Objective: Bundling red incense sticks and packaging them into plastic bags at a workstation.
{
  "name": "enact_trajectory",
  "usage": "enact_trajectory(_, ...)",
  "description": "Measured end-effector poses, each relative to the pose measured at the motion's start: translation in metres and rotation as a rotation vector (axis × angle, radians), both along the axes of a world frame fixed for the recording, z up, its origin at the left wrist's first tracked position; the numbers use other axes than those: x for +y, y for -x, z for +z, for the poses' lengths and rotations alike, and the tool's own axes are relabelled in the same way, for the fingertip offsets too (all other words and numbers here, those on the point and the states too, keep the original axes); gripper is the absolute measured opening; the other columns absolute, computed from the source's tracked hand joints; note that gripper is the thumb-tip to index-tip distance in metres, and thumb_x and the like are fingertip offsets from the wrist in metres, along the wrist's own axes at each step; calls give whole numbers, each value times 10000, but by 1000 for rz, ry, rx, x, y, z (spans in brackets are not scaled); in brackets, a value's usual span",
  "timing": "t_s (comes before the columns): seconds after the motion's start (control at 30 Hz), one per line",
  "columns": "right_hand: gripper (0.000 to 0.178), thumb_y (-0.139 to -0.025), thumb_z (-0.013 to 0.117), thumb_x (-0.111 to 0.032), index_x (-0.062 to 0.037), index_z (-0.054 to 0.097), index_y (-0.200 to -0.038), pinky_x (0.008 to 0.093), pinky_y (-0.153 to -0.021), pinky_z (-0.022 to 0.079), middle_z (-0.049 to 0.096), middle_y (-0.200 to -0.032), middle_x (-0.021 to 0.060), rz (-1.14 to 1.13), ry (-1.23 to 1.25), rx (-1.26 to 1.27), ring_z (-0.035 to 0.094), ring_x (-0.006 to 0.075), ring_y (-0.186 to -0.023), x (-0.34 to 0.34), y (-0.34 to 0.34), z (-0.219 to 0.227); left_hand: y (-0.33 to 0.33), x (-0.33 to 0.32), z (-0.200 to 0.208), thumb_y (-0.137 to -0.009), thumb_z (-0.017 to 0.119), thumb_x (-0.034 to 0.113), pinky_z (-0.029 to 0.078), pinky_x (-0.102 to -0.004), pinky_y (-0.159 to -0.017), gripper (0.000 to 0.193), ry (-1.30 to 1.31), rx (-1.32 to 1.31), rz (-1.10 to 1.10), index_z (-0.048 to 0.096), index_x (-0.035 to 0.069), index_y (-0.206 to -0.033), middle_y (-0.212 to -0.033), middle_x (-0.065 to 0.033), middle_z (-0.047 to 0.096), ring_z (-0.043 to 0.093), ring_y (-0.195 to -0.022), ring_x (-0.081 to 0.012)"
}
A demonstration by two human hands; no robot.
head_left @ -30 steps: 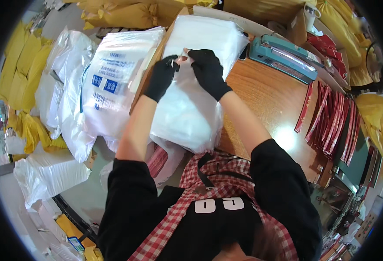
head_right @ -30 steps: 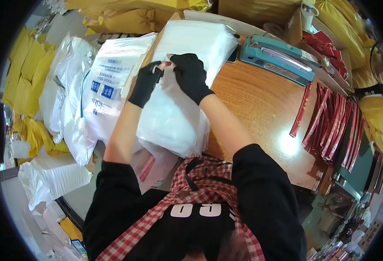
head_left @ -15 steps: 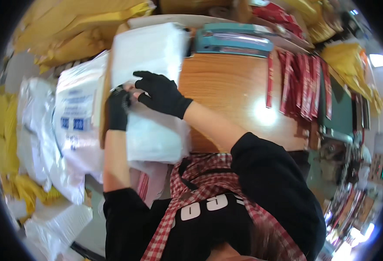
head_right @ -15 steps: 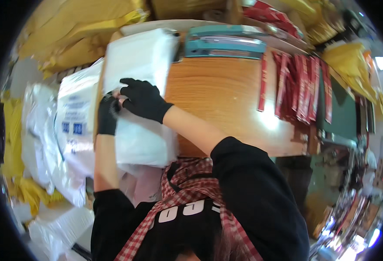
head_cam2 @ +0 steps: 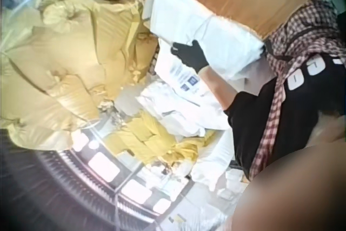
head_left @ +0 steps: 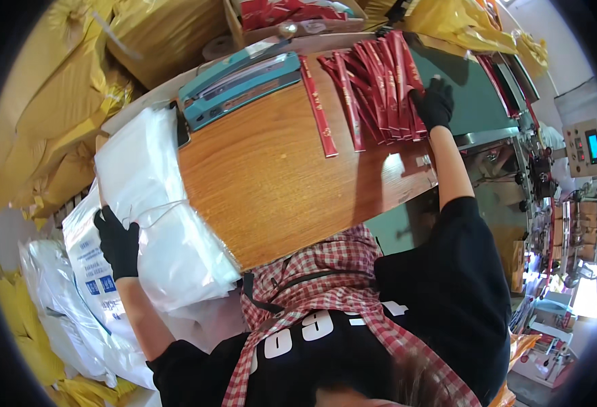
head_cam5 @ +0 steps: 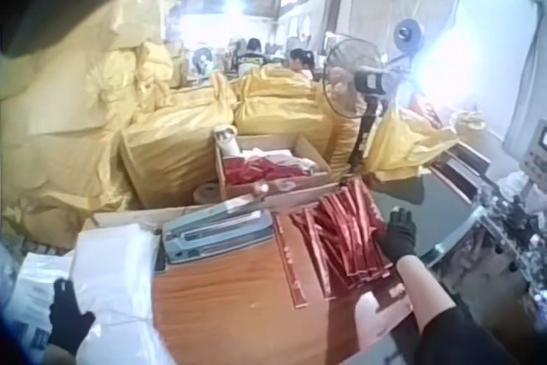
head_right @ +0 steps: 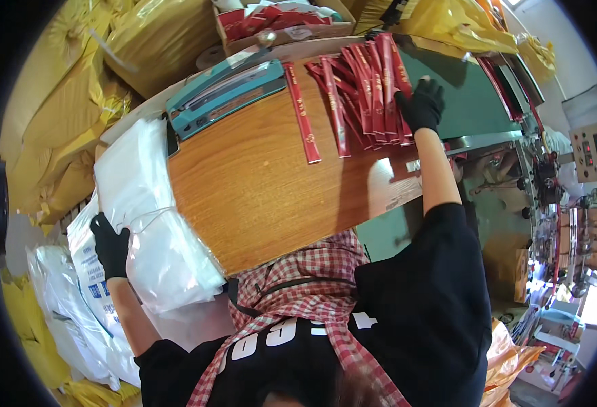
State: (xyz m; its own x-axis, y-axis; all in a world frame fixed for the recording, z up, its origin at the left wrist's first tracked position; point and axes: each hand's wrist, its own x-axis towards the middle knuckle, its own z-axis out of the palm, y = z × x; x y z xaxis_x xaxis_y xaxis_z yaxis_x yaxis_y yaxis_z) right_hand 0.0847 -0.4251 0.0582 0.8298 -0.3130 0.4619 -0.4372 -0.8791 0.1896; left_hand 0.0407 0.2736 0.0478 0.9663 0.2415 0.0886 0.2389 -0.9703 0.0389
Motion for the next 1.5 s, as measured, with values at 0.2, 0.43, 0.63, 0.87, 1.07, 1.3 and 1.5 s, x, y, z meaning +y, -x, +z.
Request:
enact_trajectory(0.2,739,-778,620,-510,2,441,-1279,448,-1004,376,404,-1365,232,37,-247,194,403,398,-1258,35,-14,-38,-37,-216,-2,-840,684,272,330,-385,-1064,638,521,-202,-795,401,13,-1350,-1361,-189,445,412,-1282,-316)
enact_trajectory(0.43,808,-738,679,-500,36,417,-1282,473,-979,393,500,-1272,226,68,-588,159,483,392,-1170,23,-31,-48,-137,-420,-53,-724,508,784,272,-415,-1099,1138,756,473,-426,222,-70,-1420,-1415,-300,336,333,-1331,-397)
enact_trajectory(0.63,618,-760,657,-460,34,541,-1113,459,-913,413,550,-1138,285,376,-848,251,506,418,-1109,31,-26,-45,-138,-486,-52,-682,712,635,308,-364,-1081,1120,1193,545,-387,247,-65,-1423,-1430,-241,361,374,-1330,-286)
enact_trajectory(0.87,749,-803,577,-595,91,515,-1100,454,-923,419,536,-1140,330,20,-1004,-93,533,440,-1071,34,-68,-64,-198,-484,-68,-722,721,588,357,-371,-1031,864,1498,809,-205,503,-26,-1289,-1314,-211,494,465,-1231,-213)
enact_trajectory(1.07,834,-748,692,-512,83,436,-1274,412,-941,424,552,-1177,278,294,-1536,-122,544,384,-1112,88,-32,-82,-142,-479,-74,-706,762,536,393,-350,-978,879,1606,670,-197,468,-47,-1294,-1309,-154,495,506,-1155,-224)
enact_trajectory(1.3,853,-773,683,-498,84,370,-1311,460,-992,364,447,-1270,310,290,-1518,88,431,427,-1205,215,133,-84,36,-331,-52,-749,758,447,443,-346,-928,839,1711,619,21,389,-32,-1331,-1234,-156,525,539,-1099,-220)
enact_trajectory(1.5,952,-685,754,-527,75,367,-1313,463,-1002,348,405,-1313,317,505,-1077,99,390,429,-1236,227,103,-81,54,-249,-50,-831,718,267,457,-312,-908,493,1809,83,-35,527,16,-1209,-1143,-71,594,569,-1049,-187)
